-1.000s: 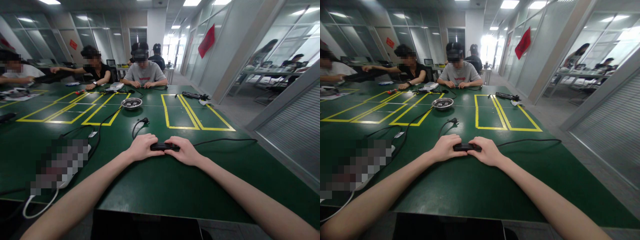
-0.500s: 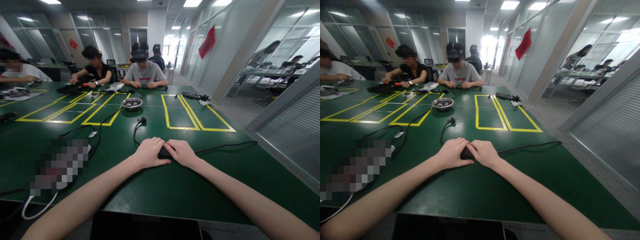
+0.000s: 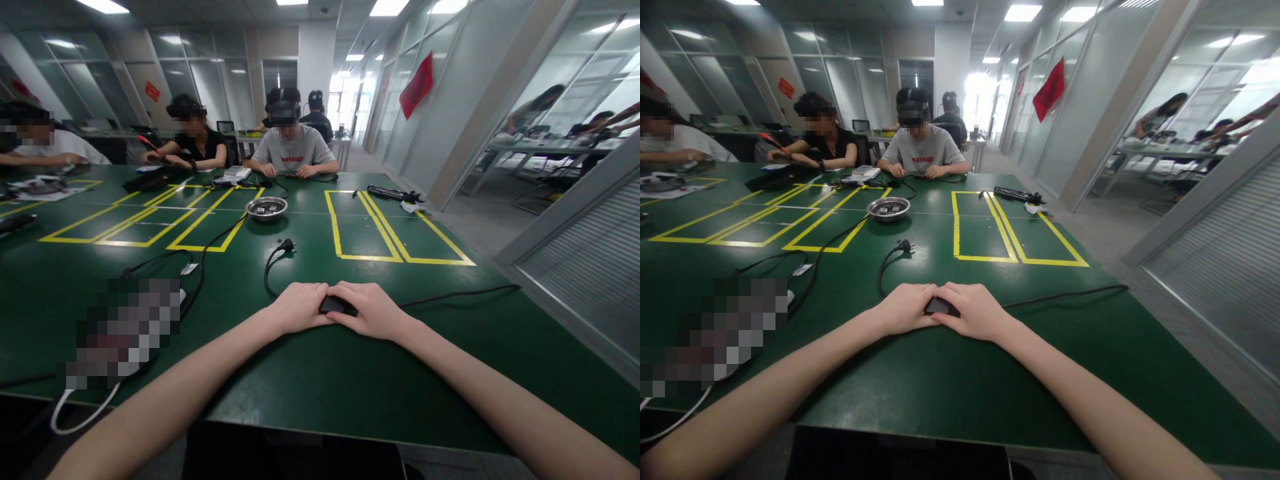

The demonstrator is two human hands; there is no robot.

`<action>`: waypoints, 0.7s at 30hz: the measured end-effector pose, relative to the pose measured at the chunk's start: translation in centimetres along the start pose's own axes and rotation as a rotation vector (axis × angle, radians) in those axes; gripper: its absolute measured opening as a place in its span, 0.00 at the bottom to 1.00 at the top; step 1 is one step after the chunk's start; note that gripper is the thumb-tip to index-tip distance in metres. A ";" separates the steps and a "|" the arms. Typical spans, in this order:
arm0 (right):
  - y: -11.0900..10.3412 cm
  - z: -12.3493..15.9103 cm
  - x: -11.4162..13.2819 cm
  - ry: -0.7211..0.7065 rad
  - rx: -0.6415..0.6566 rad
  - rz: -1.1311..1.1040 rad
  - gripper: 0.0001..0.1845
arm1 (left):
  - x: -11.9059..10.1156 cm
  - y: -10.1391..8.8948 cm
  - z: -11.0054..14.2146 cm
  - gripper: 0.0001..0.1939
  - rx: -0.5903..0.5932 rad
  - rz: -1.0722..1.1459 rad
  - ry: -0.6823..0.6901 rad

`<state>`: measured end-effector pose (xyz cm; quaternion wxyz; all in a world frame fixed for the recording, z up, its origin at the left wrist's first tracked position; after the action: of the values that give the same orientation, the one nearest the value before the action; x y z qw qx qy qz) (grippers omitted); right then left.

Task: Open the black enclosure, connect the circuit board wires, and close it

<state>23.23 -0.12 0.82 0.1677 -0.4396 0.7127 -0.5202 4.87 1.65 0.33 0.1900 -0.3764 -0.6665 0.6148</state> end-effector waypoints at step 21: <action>0.2 0.2 -0.3 -0.101 0.131 0.032 0.16 | 1.2 -1.1 1.0 0.25 0.064 -0.037 0.095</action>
<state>23.44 -0.04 0.46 0.2401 -0.4420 0.6746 -0.5402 3.12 1.93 0.93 0.2446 -0.3866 -0.6437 0.6134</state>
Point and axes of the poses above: each hand's wrist, its own z-axis away from the middle knuckle, its own y-axis out of the palm, x = y × z, the point moved 2 cm from there along -z, towards the middle knuckle, and after that the axes turned 2 degrees about -x, right-handed, at the moved point
